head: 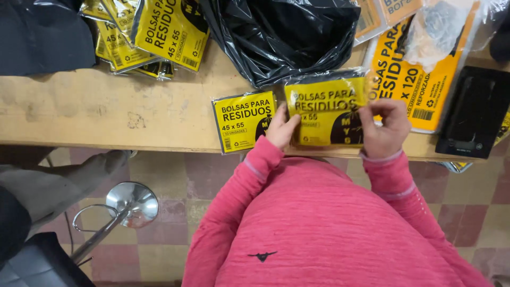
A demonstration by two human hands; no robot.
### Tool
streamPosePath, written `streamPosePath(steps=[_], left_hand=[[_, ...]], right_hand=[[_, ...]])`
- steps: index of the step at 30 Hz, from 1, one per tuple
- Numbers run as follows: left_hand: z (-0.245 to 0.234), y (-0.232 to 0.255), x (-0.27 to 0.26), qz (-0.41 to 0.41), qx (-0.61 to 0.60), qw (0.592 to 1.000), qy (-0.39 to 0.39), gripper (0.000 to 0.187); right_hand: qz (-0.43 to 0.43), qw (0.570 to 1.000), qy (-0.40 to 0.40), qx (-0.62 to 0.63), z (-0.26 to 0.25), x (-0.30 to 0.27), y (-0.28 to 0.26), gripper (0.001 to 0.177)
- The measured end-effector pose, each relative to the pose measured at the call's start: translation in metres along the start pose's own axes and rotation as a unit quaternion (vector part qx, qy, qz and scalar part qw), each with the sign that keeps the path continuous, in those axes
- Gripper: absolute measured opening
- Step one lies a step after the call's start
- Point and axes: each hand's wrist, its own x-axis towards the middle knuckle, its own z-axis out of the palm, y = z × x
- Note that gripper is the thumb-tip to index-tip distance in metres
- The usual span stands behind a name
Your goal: The person sorts yellow plastic packets on a table, organizing them into stacks and placing some into a large black bag.
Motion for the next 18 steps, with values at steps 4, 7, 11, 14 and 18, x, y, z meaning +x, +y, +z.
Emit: streamPosePath(steps=[4,7,11,14,18], left_hand=[[0.021,0.073,-0.024,0.104,0.404,0.897,0.147,0.044],[-0.029,0.098,-0.052,0.212,0.633,0.694,0.269,0.046],[-0.063,0.117,-0.074,0.146,0.695,0.613,0.346,0.064],[-0.081,0.100,-0.075,0.056,0.700,0.623,0.343,0.077],[-0.090,0.091,-0.066,0.074,0.659,0.664,0.344,0.065]], right_hand=[[0.069,0.995,0.016,0.069,-0.001,0.009,0.058,0.026],[0.108,0.994,-0.003,-0.015,0.006,0.015,0.055,0.026],[-0.041,0.975,-0.018,-0.218,0.040,0.008,0.009,0.030],[0.020,0.972,-0.228,-0.057,0.082,-0.018,-0.012,0.021],[-0.028,0.917,-0.397,-0.023,0.129,-0.047,-0.007,0.064]])
